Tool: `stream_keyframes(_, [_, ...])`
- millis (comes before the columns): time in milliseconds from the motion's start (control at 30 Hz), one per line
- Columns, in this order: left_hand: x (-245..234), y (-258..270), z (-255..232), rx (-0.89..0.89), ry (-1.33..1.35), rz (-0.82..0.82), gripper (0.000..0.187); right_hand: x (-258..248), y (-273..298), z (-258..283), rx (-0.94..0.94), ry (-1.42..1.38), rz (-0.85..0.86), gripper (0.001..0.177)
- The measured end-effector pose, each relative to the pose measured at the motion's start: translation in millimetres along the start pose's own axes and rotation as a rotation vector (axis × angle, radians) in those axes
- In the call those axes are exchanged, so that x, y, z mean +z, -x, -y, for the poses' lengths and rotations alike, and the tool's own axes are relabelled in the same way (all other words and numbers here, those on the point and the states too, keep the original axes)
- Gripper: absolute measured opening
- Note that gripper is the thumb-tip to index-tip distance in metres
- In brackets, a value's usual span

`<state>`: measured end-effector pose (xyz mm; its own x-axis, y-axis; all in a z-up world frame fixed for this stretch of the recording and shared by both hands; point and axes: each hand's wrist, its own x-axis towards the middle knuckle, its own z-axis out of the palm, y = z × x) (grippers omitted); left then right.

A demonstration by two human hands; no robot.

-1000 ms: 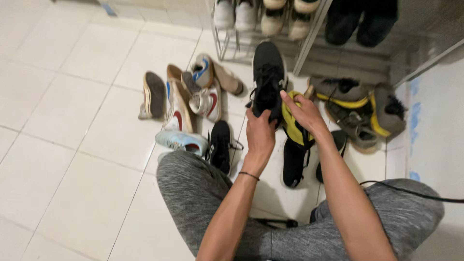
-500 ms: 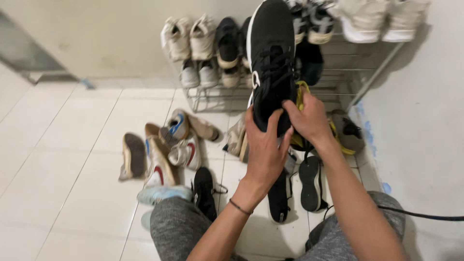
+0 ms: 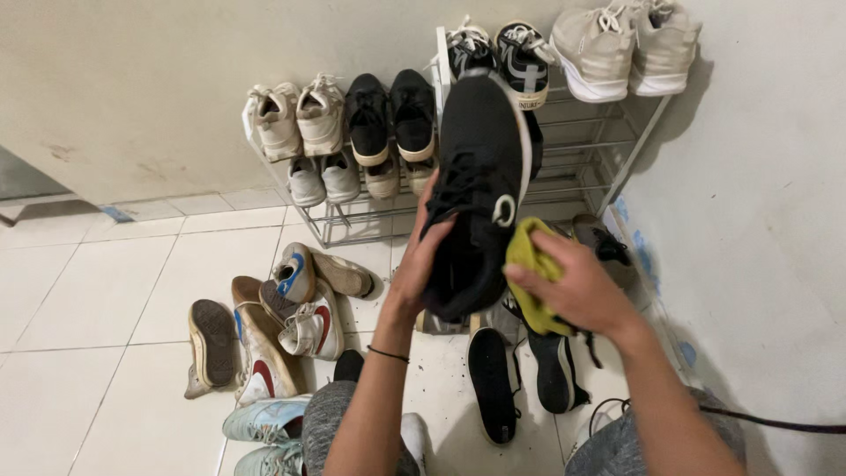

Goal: The person cleans a black leather shoe and then a black sneaker using a yellow cloth by hand while sitting on the floor near a shoe rack.

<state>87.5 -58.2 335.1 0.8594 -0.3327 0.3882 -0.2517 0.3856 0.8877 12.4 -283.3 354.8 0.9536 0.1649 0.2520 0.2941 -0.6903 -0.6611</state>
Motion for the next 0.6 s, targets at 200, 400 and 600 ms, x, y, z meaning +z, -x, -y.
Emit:
stream_keyframes(200, [-12.3, 8.3, 41.5, -0.511, 0.117, -0.099, 0.063, -21.2, -13.2, 9.2, -0.212, -0.564, -0.534, 0.039])
stream_keyframes(400, [-17.3, 8.1, 72.6, -0.408, 0.739, -0.235, 0.048, 29.6, -10.7, 19.8, -0.763, 0.504, -0.436, 0.017])
stream_keyframes(600, [-37.2, -11.8, 102.4, -0.597, 0.904, -0.166, 0.043, 52.4, 41.2, 23.4, -0.816, -0.031, 0.102, 0.019])
